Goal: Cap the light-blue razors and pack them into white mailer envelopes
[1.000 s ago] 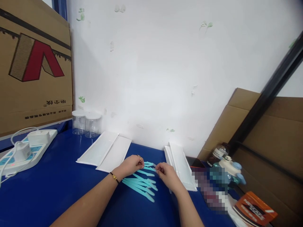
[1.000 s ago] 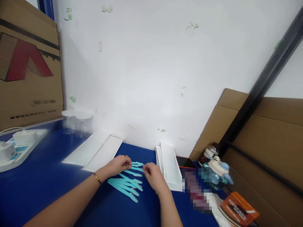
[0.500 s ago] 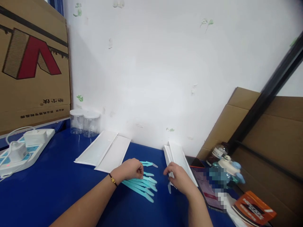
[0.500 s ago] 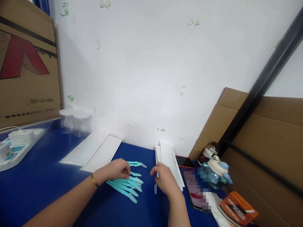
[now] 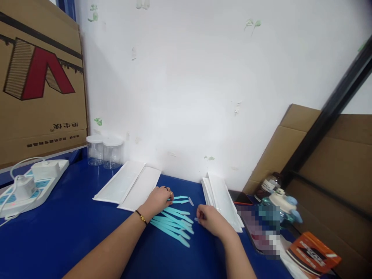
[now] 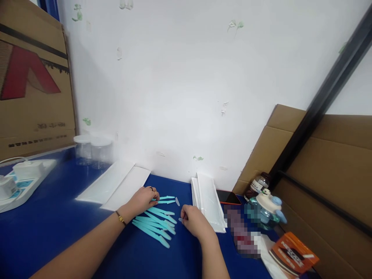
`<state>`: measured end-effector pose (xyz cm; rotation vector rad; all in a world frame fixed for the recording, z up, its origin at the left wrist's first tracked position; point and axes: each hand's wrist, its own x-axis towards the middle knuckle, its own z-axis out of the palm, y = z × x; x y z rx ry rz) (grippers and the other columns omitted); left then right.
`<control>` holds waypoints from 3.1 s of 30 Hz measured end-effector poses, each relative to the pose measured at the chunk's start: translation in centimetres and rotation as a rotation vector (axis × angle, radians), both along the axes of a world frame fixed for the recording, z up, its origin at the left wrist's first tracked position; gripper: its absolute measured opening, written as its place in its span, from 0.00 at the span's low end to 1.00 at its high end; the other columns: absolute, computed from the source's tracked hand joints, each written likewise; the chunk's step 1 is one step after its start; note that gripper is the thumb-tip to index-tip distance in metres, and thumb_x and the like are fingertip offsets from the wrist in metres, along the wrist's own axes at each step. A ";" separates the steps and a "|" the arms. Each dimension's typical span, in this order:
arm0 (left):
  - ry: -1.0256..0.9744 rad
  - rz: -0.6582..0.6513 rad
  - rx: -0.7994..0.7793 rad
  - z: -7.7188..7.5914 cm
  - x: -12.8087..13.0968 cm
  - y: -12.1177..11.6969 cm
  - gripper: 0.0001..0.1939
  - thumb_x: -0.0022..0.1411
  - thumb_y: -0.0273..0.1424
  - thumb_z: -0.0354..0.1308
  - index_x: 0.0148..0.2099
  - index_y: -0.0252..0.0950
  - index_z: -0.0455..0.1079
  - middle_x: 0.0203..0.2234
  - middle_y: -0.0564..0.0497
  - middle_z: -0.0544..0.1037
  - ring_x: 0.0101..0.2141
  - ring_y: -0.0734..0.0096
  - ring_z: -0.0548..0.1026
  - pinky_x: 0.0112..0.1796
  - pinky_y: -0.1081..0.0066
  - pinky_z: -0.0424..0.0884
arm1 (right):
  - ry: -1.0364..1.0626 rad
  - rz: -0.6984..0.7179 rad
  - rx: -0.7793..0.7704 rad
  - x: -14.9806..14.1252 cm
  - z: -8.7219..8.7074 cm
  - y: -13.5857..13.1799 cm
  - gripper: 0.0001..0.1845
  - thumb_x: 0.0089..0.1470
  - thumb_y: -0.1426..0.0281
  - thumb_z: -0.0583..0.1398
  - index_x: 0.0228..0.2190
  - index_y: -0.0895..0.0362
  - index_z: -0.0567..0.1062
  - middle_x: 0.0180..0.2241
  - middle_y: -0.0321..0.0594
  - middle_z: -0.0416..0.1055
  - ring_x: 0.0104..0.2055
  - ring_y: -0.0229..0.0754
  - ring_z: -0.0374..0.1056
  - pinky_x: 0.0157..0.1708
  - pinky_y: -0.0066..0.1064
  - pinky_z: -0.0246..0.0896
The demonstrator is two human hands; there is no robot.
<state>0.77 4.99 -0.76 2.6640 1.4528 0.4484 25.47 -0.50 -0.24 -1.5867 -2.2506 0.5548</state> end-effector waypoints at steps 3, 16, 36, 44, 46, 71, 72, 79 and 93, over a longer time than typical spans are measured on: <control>0.041 -0.014 0.039 -0.1 0.3 0.1 0.07 0.59 0.31 0.53 0.32 0.38 0.71 0.31 0.50 0.76 0.34 0.66 0.72 0.36 0.68 0.60 | 0.174 -0.019 0.068 0.0 -0.4 0.6 0.13 0.45 0.78 0.54 0.33 0.55 0.72 0.26 0.33 0.66 0.26 0.35 0.64 0.27 0.25 0.56; 0.051 -0.014 0.128 1.3 0.0 -0.6 0.13 0.64 0.29 0.43 0.33 0.36 0.68 0.30 0.48 0.74 0.33 0.67 0.71 0.35 0.67 0.59 | 0.791 -0.204 -0.140 -0.4 0.0 1.4 0.18 0.43 0.56 0.63 0.22 0.60 0.71 0.13 0.36 0.69 0.15 0.36 0.65 0.17 0.25 0.57; -0.096 -0.092 0.056 1.8 -0.2 -1.0 0.11 0.63 0.29 0.45 0.32 0.38 0.67 0.31 0.53 0.74 0.32 0.70 0.71 0.36 0.70 0.58 | 0.869 -0.180 -0.060 -0.5 0.1 1.4 0.22 0.40 0.56 0.66 0.32 0.60 0.76 0.24 0.43 0.76 0.31 0.45 0.73 0.34 0.33 0.66; -0.126 -0.119 0.017 2.1 0.4 -1.4 0.11 0.63 0.30 0.45 0.33 0.37 0.68 0.32 0.52 0.74 0.33 0.70 0.71 0.37 0.70 0.59 | 0.869 -0.113 -0.103 -1.1 -0.7 1.6 0.20 0.38 0.58 0.67 0.31 0.60 0.77 0.25 0.41 0.75 0.30 0.44 0.73 0.31 0.31 0.66; -0.138 -0.138 -0.004 2.1 0.5 -1.4 0.11 0.63 0.29 0.45 0.33 0.37 0.68 0.32 0.53 0.75 0.33 0.70 0.71 0.37 0.72 0.60 | 0.876 -0.105 -0.118 -1.4 -0.7 1.5 0.20 0.38 0.58 0.67 0.31 0.60 0.77 0.24 0.41 0.75 0.30 0.44 0.73 0.31 0.31 0.66; -0.127 0.117 -0.071 -1.4 0.7 1.5 0.04 0.56 0.30 0.55 0.33 0.38 0.71 0.33 0.50 0.75 0.39 0.63 0.70 0.37 0.70 0.63 | 0.006 -0.262 0.347 -2.6 -4.0 4.2 0.06 0.49 0.76 0.54 0.25 0.57 0.70 0.30 0.44 0.69 0.34 0.44 0.67 0.35 0.31 0.59; -0.128 0.116 -0.072 -1.4 0.7 1.5 0.04 0.56 0.30 0.55 0.33 0.38 0.70 0.33 0.50 0.75 0.39 0.63 0.70 0.37 0.70 0.63 | 0.028 -0.263 0.348 -2.4 -3.9 4.2 0.06 0.49 0.76 0.53 0.25 0.57 0.70 0.30 0.43 0.69 0.33 0.44 0.67 0.35 0.31 0.59; -0.137 0.110 -0.097 -0.6 0.2 1.2 0.04 0.58 0.32 0.53 0.34 0.40 0.69 0.30 0.54 0.76 0.34 0.68 0.72 0.35 0.72 0.61 | 0.567 -0.259 0.117 -1.5 -3.0 3.7 0.03 0.47 0.69 0.57 0.24 0.55 0.68 0.19 0.34 0.68 0.23 0.39 0.65 0.25 0.27 0.57; -0.202 0.036 -0.134 0.9 0.7 0.0 0.06 0.58 0.33 0.52 0.35 0.39 0.69 0.30 0.54 0.76 0.33 0.70 0.72 0.35 0.73 0.61 | 0.745 -0.153 0.027 -2.6 -2.1 2.8 0.08 0.40 0.67 0.63 0.25 0.58 0.74 0.21 0.35 0.70 0.24 0.36 0.64 0.25 0.26 0.59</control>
